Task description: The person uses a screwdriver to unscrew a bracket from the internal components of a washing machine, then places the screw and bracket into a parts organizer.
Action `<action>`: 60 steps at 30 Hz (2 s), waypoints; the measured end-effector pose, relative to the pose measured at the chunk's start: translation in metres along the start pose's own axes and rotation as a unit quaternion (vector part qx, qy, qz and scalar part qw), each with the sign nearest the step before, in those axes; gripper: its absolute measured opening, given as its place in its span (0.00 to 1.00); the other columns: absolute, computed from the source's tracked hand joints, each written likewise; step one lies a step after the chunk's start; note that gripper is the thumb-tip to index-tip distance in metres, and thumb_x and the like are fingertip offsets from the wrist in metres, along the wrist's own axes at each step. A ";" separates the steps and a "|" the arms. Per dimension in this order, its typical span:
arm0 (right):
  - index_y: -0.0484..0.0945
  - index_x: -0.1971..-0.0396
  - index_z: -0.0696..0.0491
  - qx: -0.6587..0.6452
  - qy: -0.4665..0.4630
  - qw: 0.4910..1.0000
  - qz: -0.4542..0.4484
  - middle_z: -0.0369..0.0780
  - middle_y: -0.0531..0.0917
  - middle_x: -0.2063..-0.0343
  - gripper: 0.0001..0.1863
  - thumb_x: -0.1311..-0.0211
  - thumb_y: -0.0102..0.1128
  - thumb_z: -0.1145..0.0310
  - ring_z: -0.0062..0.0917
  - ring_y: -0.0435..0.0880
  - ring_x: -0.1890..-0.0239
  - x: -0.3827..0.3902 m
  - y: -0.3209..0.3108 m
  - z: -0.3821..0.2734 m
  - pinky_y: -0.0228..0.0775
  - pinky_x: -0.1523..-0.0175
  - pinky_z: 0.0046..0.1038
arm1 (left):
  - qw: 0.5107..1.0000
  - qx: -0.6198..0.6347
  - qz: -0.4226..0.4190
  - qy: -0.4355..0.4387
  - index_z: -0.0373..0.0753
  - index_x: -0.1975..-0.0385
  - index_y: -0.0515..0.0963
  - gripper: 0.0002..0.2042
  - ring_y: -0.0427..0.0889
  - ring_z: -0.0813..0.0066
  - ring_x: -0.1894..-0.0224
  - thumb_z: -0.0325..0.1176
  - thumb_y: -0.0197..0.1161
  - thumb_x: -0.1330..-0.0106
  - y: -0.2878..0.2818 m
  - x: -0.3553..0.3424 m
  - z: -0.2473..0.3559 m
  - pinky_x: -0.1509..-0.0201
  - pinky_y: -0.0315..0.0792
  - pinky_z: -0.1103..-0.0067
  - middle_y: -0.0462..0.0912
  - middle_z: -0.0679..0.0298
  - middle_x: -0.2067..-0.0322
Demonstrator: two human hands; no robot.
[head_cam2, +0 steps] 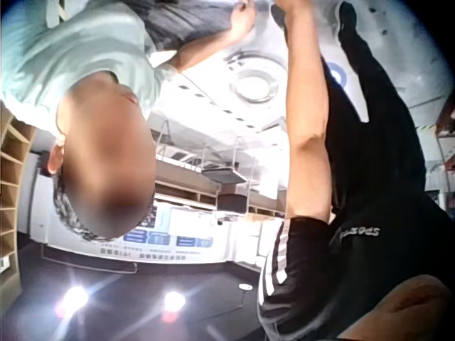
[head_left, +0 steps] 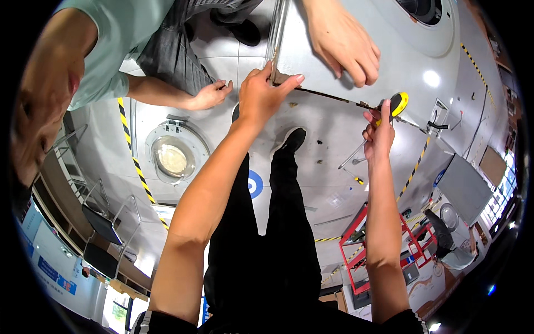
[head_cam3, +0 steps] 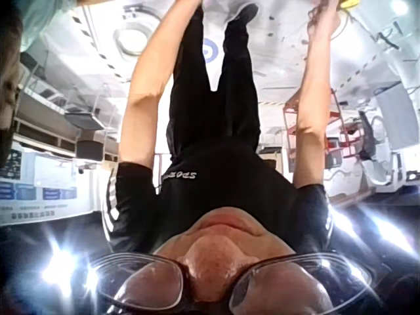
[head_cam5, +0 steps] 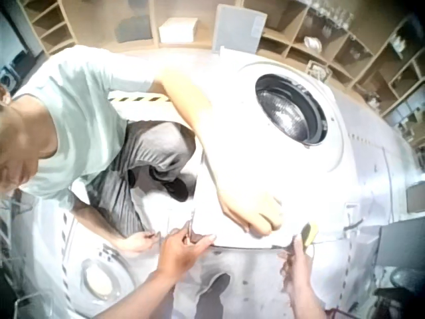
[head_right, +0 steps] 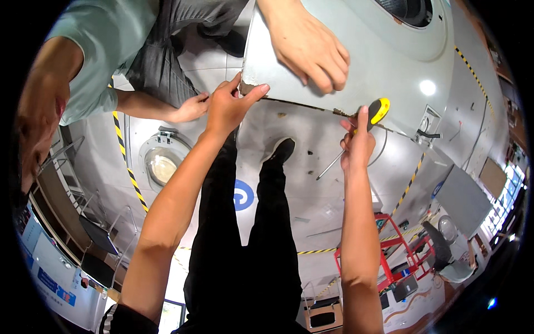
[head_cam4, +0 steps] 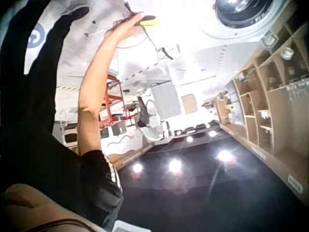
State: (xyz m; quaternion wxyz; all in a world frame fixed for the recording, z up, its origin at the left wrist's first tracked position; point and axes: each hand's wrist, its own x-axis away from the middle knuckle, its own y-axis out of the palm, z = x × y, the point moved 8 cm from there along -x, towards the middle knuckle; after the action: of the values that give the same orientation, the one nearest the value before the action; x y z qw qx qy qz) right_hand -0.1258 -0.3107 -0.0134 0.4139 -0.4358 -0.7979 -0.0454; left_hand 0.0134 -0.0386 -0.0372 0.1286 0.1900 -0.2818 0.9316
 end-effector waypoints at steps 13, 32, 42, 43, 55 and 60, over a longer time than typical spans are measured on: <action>0.81 0.83 0.56 0.205 -0.071 0.976 0.028 0.30 0.69 0.93 0.27 0.46 0.58 0.44 0.13 0.57 0.89 -0.024 -0.006 0.005 0.47 0.83 0.21 | 0.989 -0.026 0.006 0.143 0.30 0.79 0.76 0.15 0.70 0.68 0.77 0.38 0.65 0.43 -0.010 -0.003 0.022 0.72 0.63 0.75 0.73 0.58 0.81; 0.67 0.47 0.62 -0.094 -0.206 0.955 0.192 0.42 0.72 0.53 0.30 0.41 0.59 0.55 0.27 0.72 0.49 -0.123 -0.278 -0.025 0.74 0.52 0.34 | 0.991 -0.078 -0.049 0.094 0.31 0.84 0.66 0.23 0.59 0.81 0.78 0.45 0.58 0.36 -0.008 -0.014 -0.010 0.75 0.58 0.81 0.65 0.67 0.84; 0.68 0.49 0.63 0.030 -0.155 0.981 0.116 0.39 0.73 0.57 0.35 0.45 0.60 0.47 0.21 0.71 0.57 -0.201 -0.263 -0.051 0.67 0.55 0.28 | 0.995 -0.053 -0.032 0.079 0.32 0.80 0.72 0.19 0.66 0.84 0.77 0.43 0.58 0.36 -0.021 -0.007 -0.008 0.75 0.63 0.83 0.72 0.68 0.83; 0.70 0.51 0.63 0.111 -0.178 0.970 0.124 0.38 0.73 0.60 0.38 0.46 0.58 0.42 0.21 0.70 0.60 -0.190 -0.258 -0.062 0.66 0.56 0.27 | 0.987 -0.132 -0.017 0.095 0.33 0.82 0.71 0.18 0.65 0.84 0.78 0.42 0.59 0.37 -0.026 -0.007 -0.005 0.76 0.63 0.82 0.71 0.69 0.84; 0.68 0.52 0.65 -0.058 -0.212 0.970 0.105 0.40 0.76 0.57 0.29 0.45 0.65 0.58 0.21 0.75 0.55 -0.206 -0.276 -0.064 0.64 0.46 0.22 | 0.999 -0.032 -0.029 0.027 0.29 0.88 0.62 0.28 0.55 0.80 0.78 0.49 0.65 0.44 -0.005 -0.011 -0.021 0.77 0.53 0.80 0.58 0.67 0.85; 0.74 0.59 0.64 0.065 -0.205 0.967 0.135 0.34 0.75 0.70 0.28 0.47 0.65 0.52 0.16 0.69 0.71 -0.223 -0.293 -0.065 0.60 0.64 0.17 | 0.998 -0.034 -0.024 0.040 0.30 0.88 0.64 0.28 0.56 0.82 0.79 0.50 0.64 0.43 -0.010 -0.010 -0.021 0.78 0.54 0.81 0.60 0.69 0.85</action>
State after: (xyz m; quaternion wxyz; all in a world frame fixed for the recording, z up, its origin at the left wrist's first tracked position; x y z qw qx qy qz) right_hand -0.2378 -0.6659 -0.0424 0.2714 -0.5114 -0.8009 0.1529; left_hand 0.0200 -0.0204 -0.0529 0.1681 0.1551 -0.3034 0.9250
